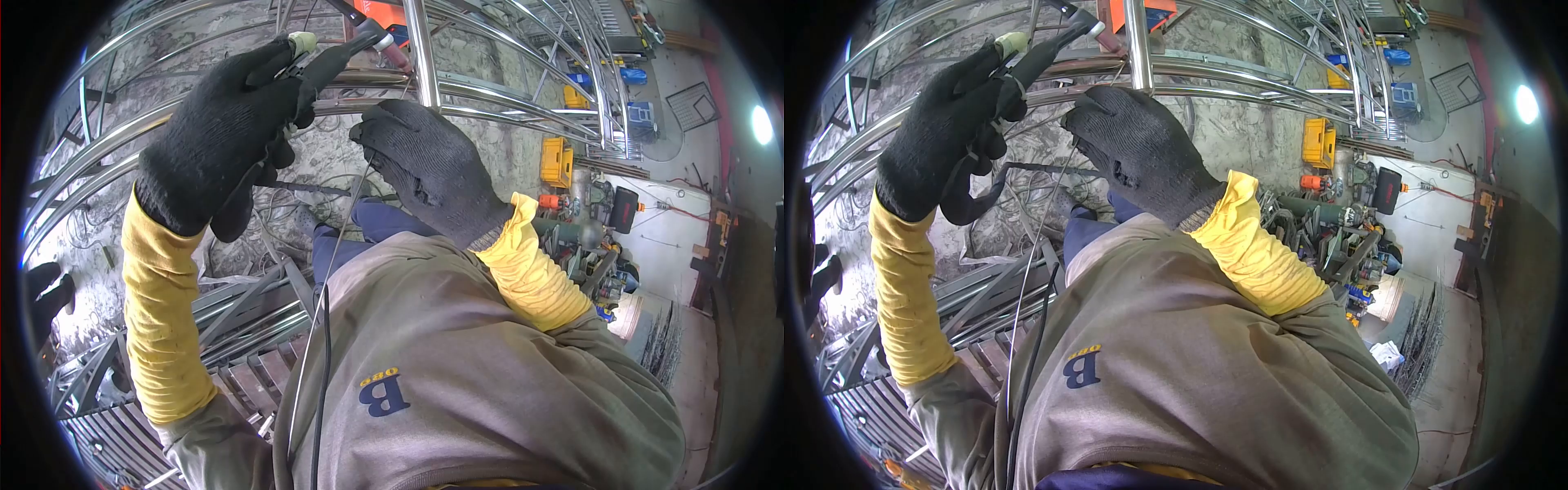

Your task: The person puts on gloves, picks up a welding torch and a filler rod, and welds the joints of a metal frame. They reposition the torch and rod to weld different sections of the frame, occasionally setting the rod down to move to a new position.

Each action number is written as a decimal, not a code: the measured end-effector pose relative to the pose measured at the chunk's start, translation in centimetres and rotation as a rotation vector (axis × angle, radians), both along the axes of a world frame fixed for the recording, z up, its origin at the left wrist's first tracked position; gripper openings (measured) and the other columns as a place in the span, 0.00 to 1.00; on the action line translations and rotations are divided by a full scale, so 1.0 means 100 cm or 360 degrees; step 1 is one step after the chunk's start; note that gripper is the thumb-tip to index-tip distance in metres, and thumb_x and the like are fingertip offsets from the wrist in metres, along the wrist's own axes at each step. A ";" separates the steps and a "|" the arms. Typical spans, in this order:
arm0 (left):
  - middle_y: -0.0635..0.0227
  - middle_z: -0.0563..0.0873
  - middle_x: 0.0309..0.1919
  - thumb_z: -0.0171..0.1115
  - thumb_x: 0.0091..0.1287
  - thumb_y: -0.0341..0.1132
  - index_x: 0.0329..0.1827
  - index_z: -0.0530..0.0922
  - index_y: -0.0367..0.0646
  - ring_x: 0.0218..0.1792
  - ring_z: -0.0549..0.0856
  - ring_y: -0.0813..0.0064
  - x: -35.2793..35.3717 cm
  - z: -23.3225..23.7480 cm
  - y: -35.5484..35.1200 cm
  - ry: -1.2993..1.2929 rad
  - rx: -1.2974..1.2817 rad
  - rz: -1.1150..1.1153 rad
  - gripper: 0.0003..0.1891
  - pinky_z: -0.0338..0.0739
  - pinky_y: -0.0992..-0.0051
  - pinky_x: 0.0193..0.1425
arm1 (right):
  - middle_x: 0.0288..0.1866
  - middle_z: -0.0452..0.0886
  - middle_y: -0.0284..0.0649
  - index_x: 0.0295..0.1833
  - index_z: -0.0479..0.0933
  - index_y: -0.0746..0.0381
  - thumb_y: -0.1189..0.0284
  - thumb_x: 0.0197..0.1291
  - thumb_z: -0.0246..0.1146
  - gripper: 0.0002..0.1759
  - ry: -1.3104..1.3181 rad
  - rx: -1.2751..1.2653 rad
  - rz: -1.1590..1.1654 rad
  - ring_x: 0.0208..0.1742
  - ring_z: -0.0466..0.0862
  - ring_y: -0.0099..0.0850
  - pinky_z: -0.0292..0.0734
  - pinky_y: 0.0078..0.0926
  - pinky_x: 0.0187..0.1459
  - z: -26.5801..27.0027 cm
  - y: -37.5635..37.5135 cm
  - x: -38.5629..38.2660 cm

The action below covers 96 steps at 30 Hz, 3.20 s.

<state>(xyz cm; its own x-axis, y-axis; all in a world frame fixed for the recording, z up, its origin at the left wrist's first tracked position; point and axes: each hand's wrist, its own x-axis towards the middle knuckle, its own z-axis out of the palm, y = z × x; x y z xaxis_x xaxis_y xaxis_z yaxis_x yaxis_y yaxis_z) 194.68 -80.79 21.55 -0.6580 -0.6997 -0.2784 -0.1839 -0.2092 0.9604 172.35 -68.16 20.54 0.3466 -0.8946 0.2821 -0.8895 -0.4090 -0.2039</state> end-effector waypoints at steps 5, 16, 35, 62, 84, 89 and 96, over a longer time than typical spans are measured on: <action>0.65 0.87 0.41 0.58 0.76 0.38 0.83 0.65 0.38 0.28 0.82 0.83 -0.002 0.002 -0.003 -0.0060 -0.0066 -0.0021 0.33 0.78 0.80 0.28 | 0.55 0.85 0.44 0.57 0.86 0.59 0.75 0.65 0.69 0.15 -0.0021 0.0076 0.0007 0.55 0.87 0.44 0.85 0.39 0.54 0.005 -0.002 0.002; 0.65 0.88 0.41 0.58 0.78 0.40 0.82 0.65 0.39 0.27 0.83 0.82 0.002 -0.010 -0.005 -0.0001 0.0092 -0.0035 0.32 0.77 0.80 0.27 | 0.54 0.85 0.43 0.57 0.86 0.59 0.76 0.62 0.70 0.16 -0.0037 -0.0021 0.0040 0.53 0.87 0.42 0.85 0.38 0.53 -0.003 -0.001 -0.004; 0.64 0.89 0.43 0.57 0.81 0.36 0.80 0.69 0.42 0.28 0.83 0.82 0.001 -0.008 -0.002 -0.0084 0.0059 0.0053 0.26 0.79 0.79 0.29 | 0.60 0.87 0.42 0.65 0.81 0.65 0.76 0.74 0.62 0.17 -0.0665 0.0626 -0.0251 0.57 0.87 0.33 0.85 0.34 0.55 -0.020 0.011 -0.008; 0.68 0.85 0.38 0.57 0.77 0.36 0.84 0.65 0.44 0.25 0.81 0.85 -0.004 -0.004 0.003 -0.0130 -0.0048 0.0056 0.32 0.76 0.81 0.24 | 0.55 0.85 0.45 0.56 0.86 0.57 0.74 0.64 0.70 0.15 0.0025 0.0033 0.0028 0.58 0.86 0.46 0.85 0.41 0.56 0.002 -0.001 0.000; 0.65 0.86 0.36 0.58 0.78 0.38 0.78 0.71 0.37 0.30 0.84 0.79 0.000 0.002 0.000 -0.0197 -0.0146 0.0066 0.28 0.81 0.74 0.37 | 0.71 0.80 0.36 0.79 0.71 0.55 0.66 0.79 0.56 0.26 -0.0042 0.0426 -0.0019 0.63 0.84 0.32 0.81 0.33 0.62 -0.030 0.021 -0.029; 0.68 0.87 0.39 0.58 0.79 0.32 0.80 0.71 0.48 0.26 0.80 0.84 -0.004 0.001 -0.002 -0.0297 -0.0244 0.0042 0.26 0.77 0.81 0.29 | 0.65 0.82 0.38 0.73 0.75 0.55 0.69 0.75 0.61 0.23 0.1165 -0.0419 0.0157 0.62 0.85 0.36 0.83 0.36 0.62 -0.020 0.019 -0.013; 0.72 0.83 0.36 0.58 0.76 0.38 0.83 0.66 0.44 0.27 0.81 0.83 -0.005 0.003 0.007 -0.0160 -0.0226 0.0009 0.32 0.77 0.78 0.28 | 0.50 0.81 0.43 0.51 0.82 0.60 0.75 0.55 0.70 0.16 -0.0137 0.0317 0.0130 0.52 0.84 0.45 0.82 0.41 0.54 -0.011 0.025 0.005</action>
